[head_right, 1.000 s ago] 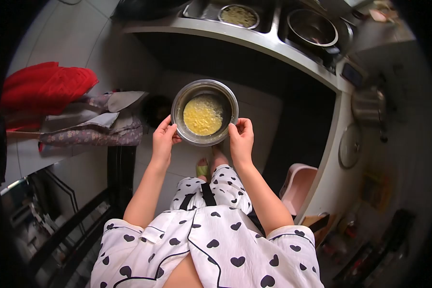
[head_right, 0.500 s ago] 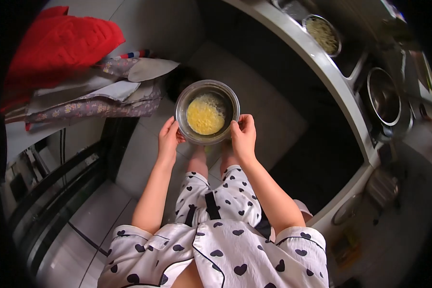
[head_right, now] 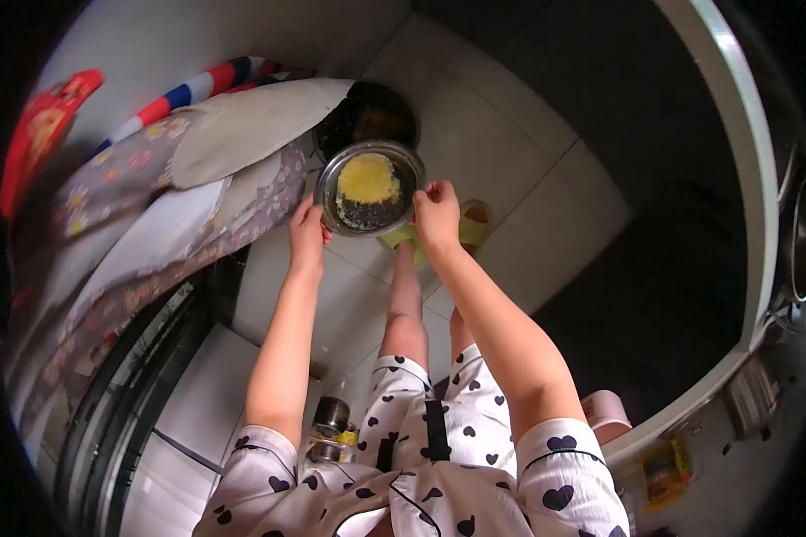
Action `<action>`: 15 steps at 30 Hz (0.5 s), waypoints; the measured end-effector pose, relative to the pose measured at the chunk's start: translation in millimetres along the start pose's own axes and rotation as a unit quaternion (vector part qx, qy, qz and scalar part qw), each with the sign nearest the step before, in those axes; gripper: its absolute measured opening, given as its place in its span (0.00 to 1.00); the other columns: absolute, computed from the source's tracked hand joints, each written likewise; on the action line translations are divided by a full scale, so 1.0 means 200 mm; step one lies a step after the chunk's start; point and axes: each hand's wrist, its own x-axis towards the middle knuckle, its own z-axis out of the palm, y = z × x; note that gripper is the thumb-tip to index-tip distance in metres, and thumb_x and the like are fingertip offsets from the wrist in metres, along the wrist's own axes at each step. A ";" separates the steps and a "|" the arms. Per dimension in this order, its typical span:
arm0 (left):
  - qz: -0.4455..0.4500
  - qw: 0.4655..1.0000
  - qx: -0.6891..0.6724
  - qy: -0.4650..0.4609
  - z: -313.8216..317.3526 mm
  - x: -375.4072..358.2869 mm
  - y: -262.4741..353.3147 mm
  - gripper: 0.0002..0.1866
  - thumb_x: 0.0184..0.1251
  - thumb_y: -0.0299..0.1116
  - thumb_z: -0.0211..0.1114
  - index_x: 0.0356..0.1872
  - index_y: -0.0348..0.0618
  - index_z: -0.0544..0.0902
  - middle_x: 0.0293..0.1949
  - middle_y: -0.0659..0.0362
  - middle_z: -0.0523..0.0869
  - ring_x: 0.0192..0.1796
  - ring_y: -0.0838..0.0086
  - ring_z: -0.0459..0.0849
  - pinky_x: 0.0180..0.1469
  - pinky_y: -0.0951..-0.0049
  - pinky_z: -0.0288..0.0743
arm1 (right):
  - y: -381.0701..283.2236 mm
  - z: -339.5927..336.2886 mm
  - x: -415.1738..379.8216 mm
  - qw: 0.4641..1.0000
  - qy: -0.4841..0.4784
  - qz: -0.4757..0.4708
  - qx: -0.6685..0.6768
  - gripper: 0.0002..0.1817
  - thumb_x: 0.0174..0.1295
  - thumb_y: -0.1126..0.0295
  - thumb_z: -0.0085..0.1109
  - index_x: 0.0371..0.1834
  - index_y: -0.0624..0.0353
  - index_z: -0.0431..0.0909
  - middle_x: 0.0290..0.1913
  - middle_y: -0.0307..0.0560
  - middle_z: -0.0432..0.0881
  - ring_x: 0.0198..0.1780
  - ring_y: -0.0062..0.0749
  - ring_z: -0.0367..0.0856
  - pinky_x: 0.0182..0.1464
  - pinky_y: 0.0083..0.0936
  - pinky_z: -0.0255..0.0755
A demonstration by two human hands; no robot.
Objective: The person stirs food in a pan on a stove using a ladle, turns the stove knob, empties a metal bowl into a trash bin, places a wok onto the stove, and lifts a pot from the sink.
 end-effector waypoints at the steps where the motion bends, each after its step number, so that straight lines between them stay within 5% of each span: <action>1: 0.001 1.000 0.005 0.000 0.01 0.06 0.00 0.19 0.67 0.31 0.51 0.58 0.42 0.73 0.23 0.67 0.73 0.20 0.85 0.67 0.21 0.83 0.60 | 0.03 0.03 0.06 1.000 -0.007 0.008 0.013 0.06 0.57 0.74 0.52 0.35 0.62 0.68 0.28 0.40 0.72 0.23 0.21 0.71 0.23 0.20 0.71; 15: -0.041 0.996 0.071 -0.020 0.14 0.63 -0.02 0.17 0.65 0.28 0.51 0.54 0.43 0.77 0.20 0.67 0.71 0.16 0.85 0.65 0.17 0.83 0.58 | 0.24 0.19 0.51 0.995 0.009 0.078 0.064 0.08 0.57 0.76 0.52 0.38 0.66 0.69 0.27 0.44 0.74 0.23 0.25 0.76 0.25 0.21 0.75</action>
